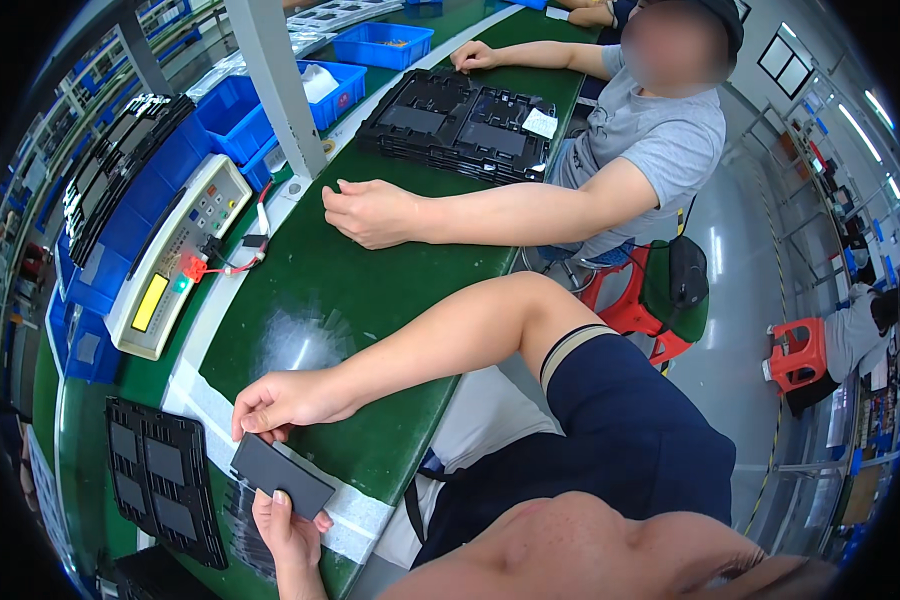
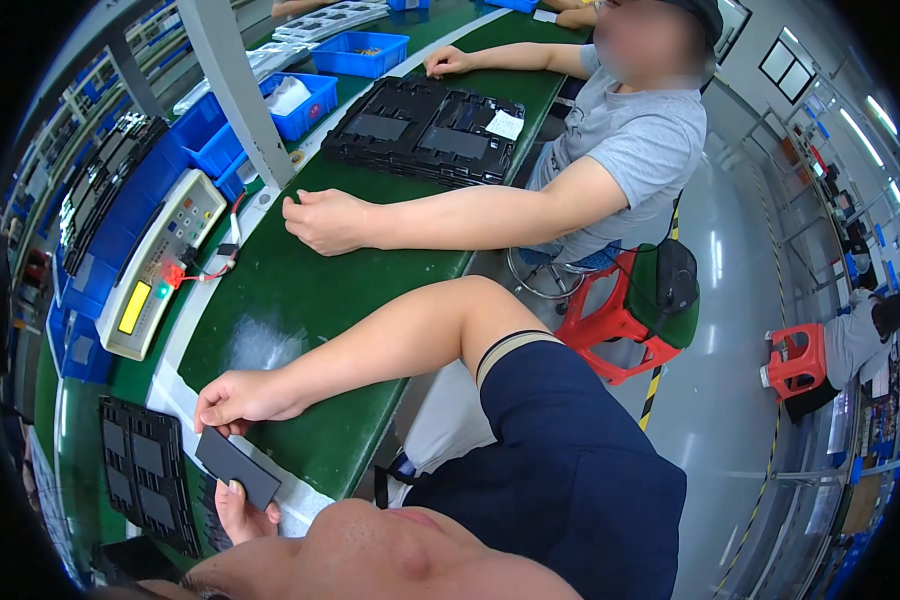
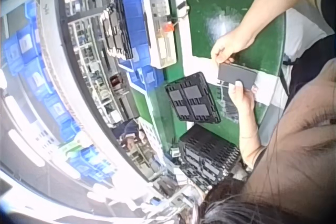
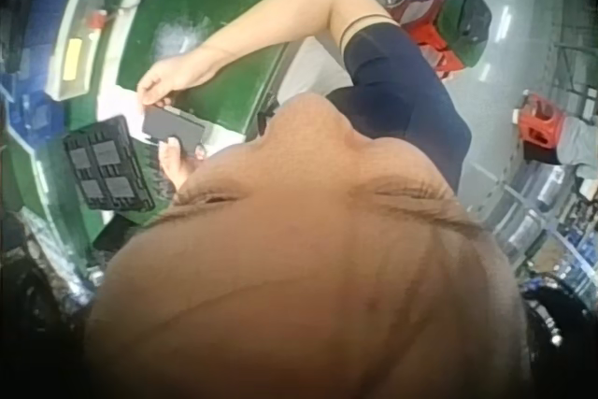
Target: Applying stickers and film to electronic components on a factory assembly line.
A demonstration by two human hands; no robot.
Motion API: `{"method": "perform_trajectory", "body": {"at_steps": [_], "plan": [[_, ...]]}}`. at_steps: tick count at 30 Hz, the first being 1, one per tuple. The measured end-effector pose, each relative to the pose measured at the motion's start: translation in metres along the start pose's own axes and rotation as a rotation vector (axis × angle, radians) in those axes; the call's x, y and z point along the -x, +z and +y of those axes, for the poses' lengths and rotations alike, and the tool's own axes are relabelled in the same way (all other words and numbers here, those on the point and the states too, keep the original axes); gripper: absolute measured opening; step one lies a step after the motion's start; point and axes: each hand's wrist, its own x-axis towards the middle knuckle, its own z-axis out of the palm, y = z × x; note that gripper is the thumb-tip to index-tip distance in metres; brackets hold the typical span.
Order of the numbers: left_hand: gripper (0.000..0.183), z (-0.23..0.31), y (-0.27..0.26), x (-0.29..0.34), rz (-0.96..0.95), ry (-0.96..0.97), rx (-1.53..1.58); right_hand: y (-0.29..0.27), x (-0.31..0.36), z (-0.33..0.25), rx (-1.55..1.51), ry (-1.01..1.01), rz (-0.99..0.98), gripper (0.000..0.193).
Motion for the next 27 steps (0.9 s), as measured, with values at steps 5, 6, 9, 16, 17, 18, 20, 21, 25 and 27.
{"method": "perform_trajectory", "body": {"at_steps": [5, 6, 9, 16, 17, 18, 20, 21, 25, 27], "plan": [[0.029, -0.008, -0.012, -0.003, -0.003, 0.049, -0.094, -0.003, -0.001, 0.003, 0.06, 0.046, 0.027, 0.023], [0.029, -0.009, -0.012, -0.002, 0.016, 0.057, -0.105, -0.003, 0.001, 0.004, 0.122, 0.031, 0.018, 0.022], [0.026, -0.009, -0.012, -0.001, 0.064, 0.083, -0.123, -0.001, 0.001, 0.003, 0.324, -0.022, -0.038, 0.021], [0.023, -0.009, -0.007, 0.002, 0.121, 0.062, -0.249, 0.001, 0.006, -0.004, 0.585, -0.073, -0.05, 0.02], [0.024, -0.007, -0.008, 0.003, 0.15, 0.043, -0.312, 0.002, 0.003, -0.003, 0.605, -0.066, -0.054, 0.02], [0.026, -0.007, -0.005, -0.002, 0.122, 0.08, -0.393, -0.004, -0.001, 0.006, 0.456, -0.101, -0.069, 0.019], [0.03, -0.007, -0.008, -0.011, 0.025, 0.135, -0.539, -0.002, 0.0, 0.006, 0.392, -0.071, 0.066, 0.022], [0.033, -0.005, -0.009, -0.015, 0.041, 0.07, -0.553, -0.004, -0.001, 0.004, 0.447, -0.118, 0.12, 0.02], [0.037, 0.001, -0.014, -0.012, 0.016, 0.237, -0.448, -0.035, -0.015, -0.025, -0.042, -0.166, 0.265, 0.017], [0.033, 0.0, -0.018, -0.006, 0.025, 0.219, -0.452, -0.054, -0.02, -0.04, -0.068, -0.27, 0.338, 0.024]]}}
